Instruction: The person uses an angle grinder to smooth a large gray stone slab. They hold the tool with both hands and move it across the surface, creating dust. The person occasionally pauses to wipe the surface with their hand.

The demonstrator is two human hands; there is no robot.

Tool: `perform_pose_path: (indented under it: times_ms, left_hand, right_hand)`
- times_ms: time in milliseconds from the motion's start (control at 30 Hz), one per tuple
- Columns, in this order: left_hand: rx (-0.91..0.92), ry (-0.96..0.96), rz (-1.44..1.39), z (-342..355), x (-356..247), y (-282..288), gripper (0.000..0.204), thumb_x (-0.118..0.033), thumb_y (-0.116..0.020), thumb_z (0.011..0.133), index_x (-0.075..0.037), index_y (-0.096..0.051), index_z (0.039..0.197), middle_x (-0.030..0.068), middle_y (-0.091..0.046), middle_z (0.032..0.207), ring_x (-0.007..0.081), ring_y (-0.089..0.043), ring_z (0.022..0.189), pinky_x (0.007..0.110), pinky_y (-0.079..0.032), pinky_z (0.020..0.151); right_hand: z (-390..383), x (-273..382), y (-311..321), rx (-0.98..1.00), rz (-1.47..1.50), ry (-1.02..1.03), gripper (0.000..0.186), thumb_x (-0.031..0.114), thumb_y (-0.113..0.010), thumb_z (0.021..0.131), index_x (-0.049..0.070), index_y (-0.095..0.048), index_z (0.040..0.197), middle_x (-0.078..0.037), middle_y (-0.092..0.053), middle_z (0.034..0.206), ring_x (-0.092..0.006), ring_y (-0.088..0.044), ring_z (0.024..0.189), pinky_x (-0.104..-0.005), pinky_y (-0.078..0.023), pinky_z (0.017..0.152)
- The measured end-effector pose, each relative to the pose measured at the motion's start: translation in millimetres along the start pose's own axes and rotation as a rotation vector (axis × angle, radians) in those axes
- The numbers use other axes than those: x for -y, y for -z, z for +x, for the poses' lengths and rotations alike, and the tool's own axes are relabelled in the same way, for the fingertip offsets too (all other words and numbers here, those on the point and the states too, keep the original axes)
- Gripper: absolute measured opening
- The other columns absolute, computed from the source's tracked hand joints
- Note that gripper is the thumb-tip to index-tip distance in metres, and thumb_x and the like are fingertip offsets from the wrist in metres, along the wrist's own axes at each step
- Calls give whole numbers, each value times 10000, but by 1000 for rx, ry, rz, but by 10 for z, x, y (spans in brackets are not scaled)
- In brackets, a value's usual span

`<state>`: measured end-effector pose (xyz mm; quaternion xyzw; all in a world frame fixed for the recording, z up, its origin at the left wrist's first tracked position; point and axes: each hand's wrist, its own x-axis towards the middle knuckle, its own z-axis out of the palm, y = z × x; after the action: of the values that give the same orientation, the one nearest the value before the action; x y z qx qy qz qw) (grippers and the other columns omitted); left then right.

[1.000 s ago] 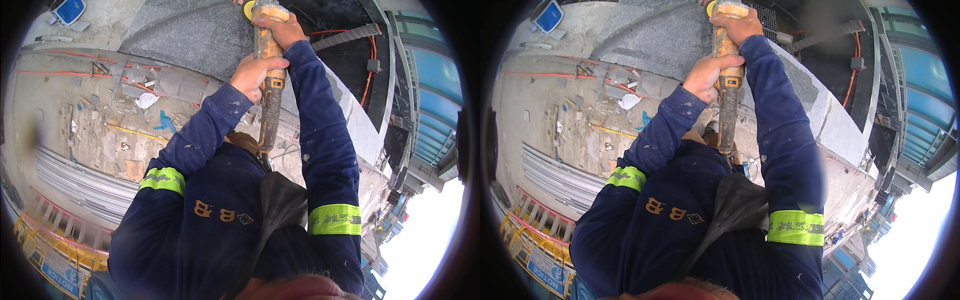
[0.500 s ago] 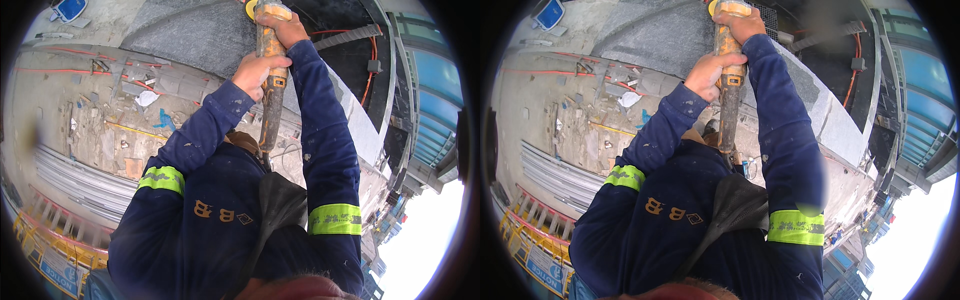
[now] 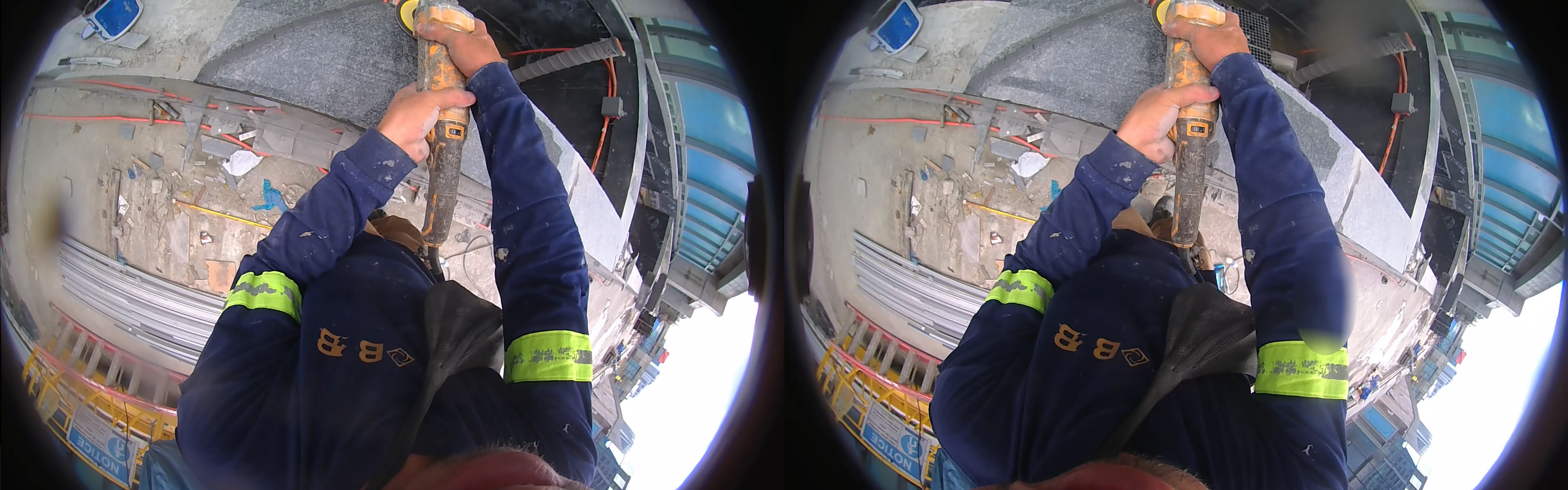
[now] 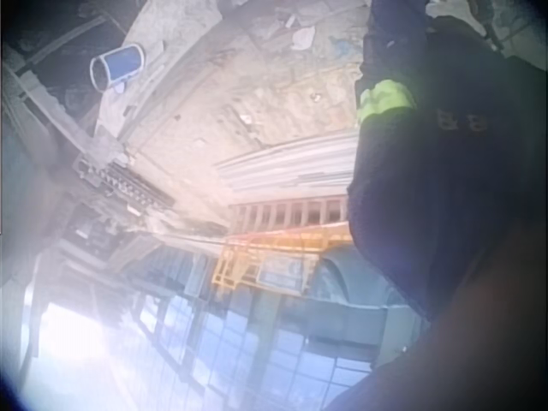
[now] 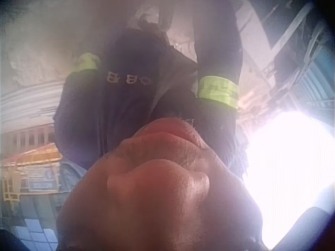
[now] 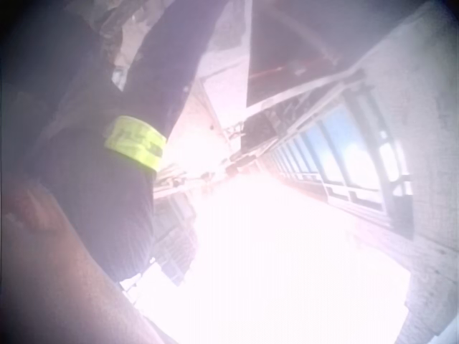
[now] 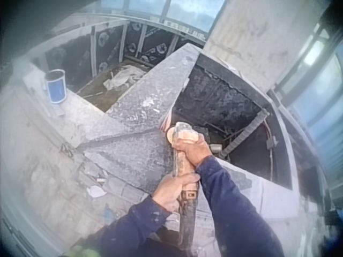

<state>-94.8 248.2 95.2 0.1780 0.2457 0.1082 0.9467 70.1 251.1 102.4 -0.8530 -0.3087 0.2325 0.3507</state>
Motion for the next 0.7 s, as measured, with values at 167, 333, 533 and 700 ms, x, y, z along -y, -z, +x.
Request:
perform_pose_path:
  times_ms: [167,333,533,700]
  left_hand:
    - [9,-10,-17,-10,4,-5,278,-56,-753,794,12,-627,1032,82,-653,871,191,-659,744,349,-529,648]
    - [15,-5,-4,-21,18,1,292,-60,-754,795,12,-621,1044,82,-650,883,189,-658,762,352,-531,665]
    - [14,-25,6,-33,29,-15,303,-89,-740,818,22,-616,1072,89,-668,896,195,-679,754,351,-564,664]
    - [1,-16,-42,-40,28,-13,316,-57,-752,794,26,-613,1066,87,-654,890,188,-663,761,348,-535,668]
  right_hand:
    - [4,13,-41,29,177,108,794,351,-871,675,-83,-498,1226,-174,-667,1102,-235,-661,993,-341,-529,880]
    - [-39,41,6,-9,-81,-32,943,460,-865,659,-110,-458,1291,-213,-648,1128,-257,-676,985,-348,-535,878]
    - [-53,41,8,16,-24,-9,947,490,-849,667,-110,-459,1289,-219,-647,1129,-268,-675,998,-350,-531,886]
    - [-16,14,-85,-44,155,96,700,272,-888,681,-55,-538,1192,-128,-681,1080,-205,-646,980,-340,-528,872]
